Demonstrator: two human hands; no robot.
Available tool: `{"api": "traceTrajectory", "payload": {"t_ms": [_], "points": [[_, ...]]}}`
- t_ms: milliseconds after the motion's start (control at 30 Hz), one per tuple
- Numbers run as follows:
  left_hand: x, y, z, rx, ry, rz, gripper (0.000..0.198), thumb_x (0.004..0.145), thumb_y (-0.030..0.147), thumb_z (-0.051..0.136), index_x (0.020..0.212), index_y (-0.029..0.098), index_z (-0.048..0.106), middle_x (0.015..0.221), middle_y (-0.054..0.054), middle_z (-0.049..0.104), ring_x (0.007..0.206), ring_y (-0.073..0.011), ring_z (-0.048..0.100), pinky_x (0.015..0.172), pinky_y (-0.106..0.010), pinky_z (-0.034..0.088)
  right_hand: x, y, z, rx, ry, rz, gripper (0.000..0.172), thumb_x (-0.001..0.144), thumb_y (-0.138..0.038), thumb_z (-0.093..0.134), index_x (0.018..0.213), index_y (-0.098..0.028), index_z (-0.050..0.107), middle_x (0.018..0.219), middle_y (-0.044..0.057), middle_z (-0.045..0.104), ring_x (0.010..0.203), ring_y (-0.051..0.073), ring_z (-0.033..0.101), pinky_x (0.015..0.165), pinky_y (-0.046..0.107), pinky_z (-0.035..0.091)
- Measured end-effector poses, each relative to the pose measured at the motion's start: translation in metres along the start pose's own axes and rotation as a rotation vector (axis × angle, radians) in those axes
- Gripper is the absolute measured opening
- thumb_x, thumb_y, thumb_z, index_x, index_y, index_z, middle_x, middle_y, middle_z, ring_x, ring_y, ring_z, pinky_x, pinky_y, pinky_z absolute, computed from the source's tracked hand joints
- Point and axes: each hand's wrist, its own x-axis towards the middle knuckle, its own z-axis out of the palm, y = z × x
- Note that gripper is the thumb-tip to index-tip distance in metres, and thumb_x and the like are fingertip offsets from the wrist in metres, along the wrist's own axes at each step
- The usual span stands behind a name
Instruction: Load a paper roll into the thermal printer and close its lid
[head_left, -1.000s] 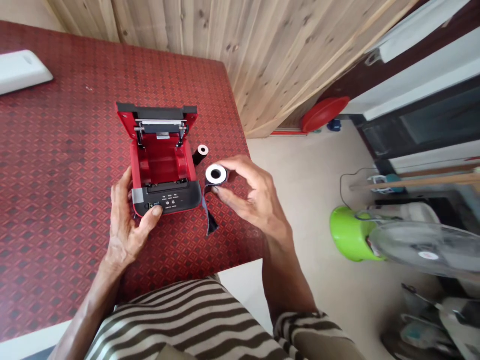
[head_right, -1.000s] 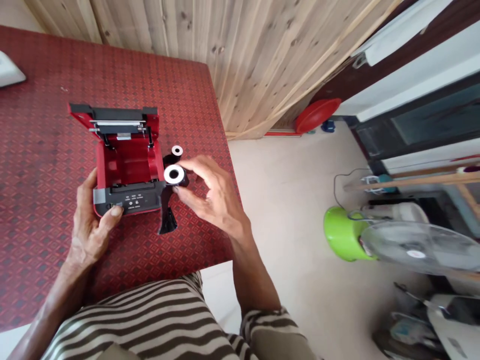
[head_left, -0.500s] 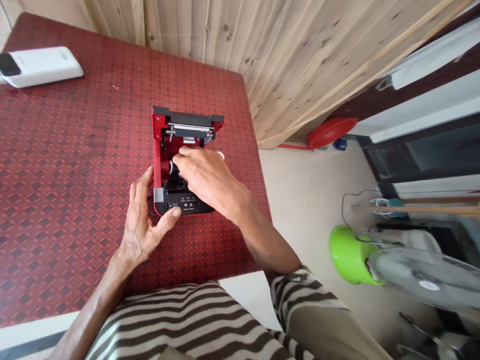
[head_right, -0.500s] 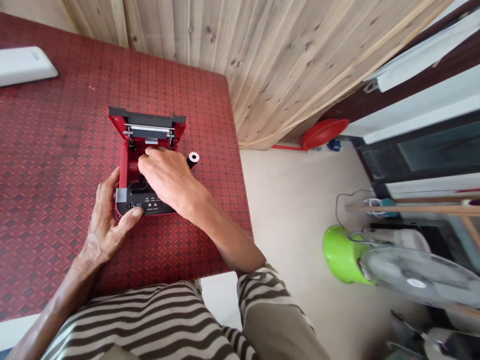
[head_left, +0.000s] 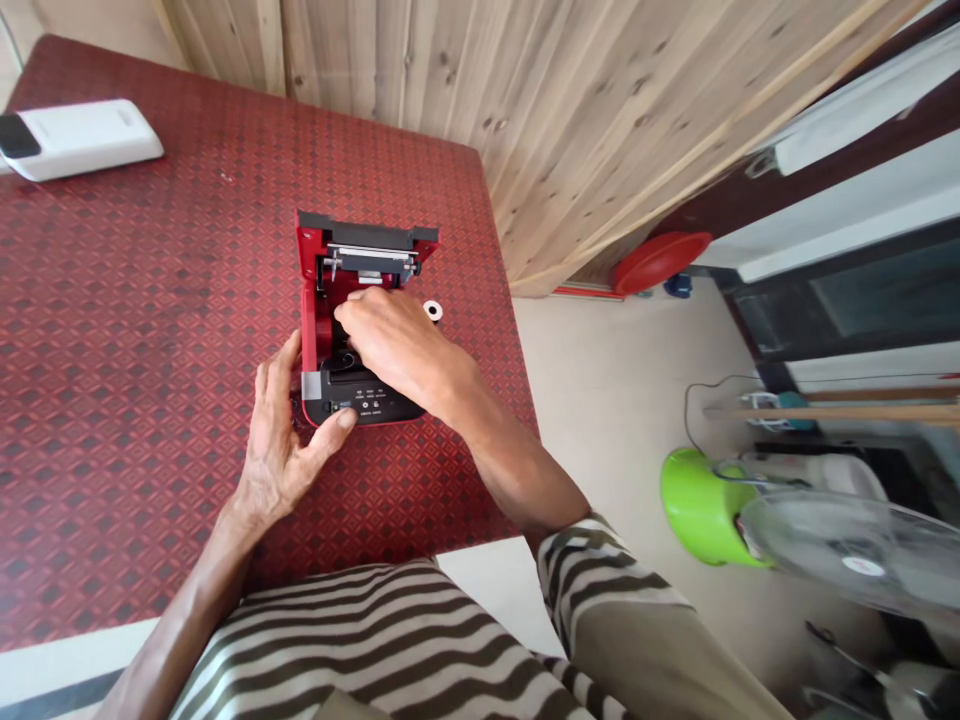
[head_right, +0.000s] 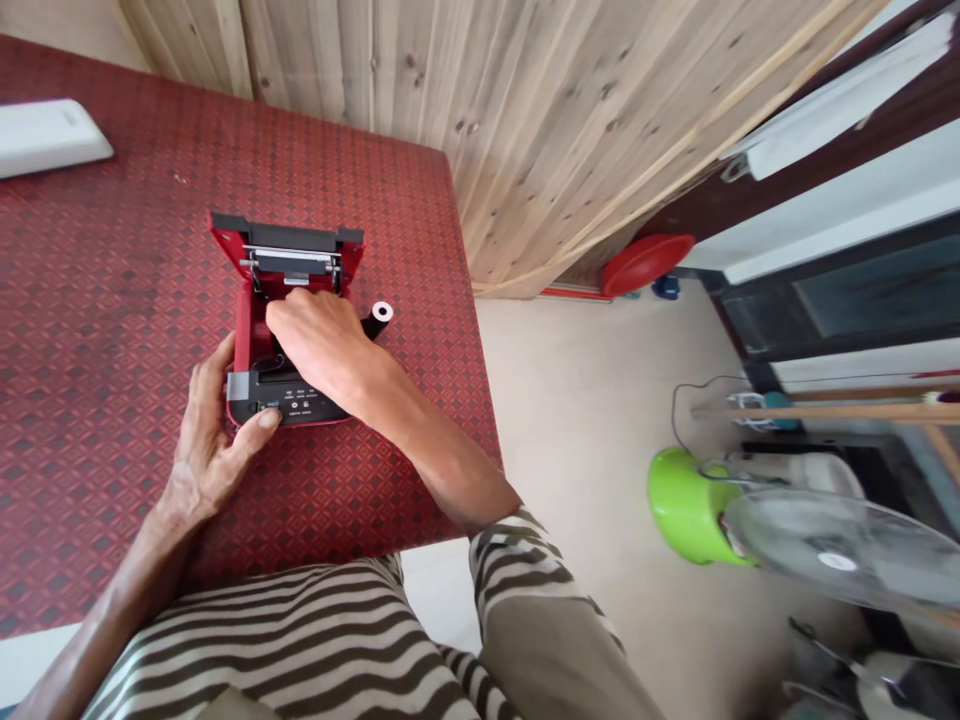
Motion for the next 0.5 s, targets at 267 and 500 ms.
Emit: {"api": "traceTrajectory", "payload": {"t_ms": [267,500], "points": [[0.0,0.001,-0.001,-0.048,-0.008,-0.036,0.087,0.102,0.065,0.068,0.175,0.026,0.039,0.164,-0.017,0.057,0.146,-0.0386,0.056,0.126,-0.064,0.044,-0.059,0.01,-0.001,0.316,0.206,-0.212,0.034,0.113,-0.011,0.055,0.143,-0.016,0.07,0.141,0.012,0.079,0.129,0.024,0.074,0.115,0.047,0.06],[0.01,0.011,-0.023,-0.363,-0.051,-0.279,0.074,0.104,0.067,0.062,0.163,0.024,0.057,0.157,-0.017,0.066,0.142,-0.0394,0.065,0.117,-0.059,0.055,-0.073,0.009,0.022,0.362,0.376,-0.231,0.017,0.113,-0.016,0.06,0.113,-0.016,0.078,0.112,0.008,0.081,0.105,0.021,0.074,0.102,0.039,0.062]]}}
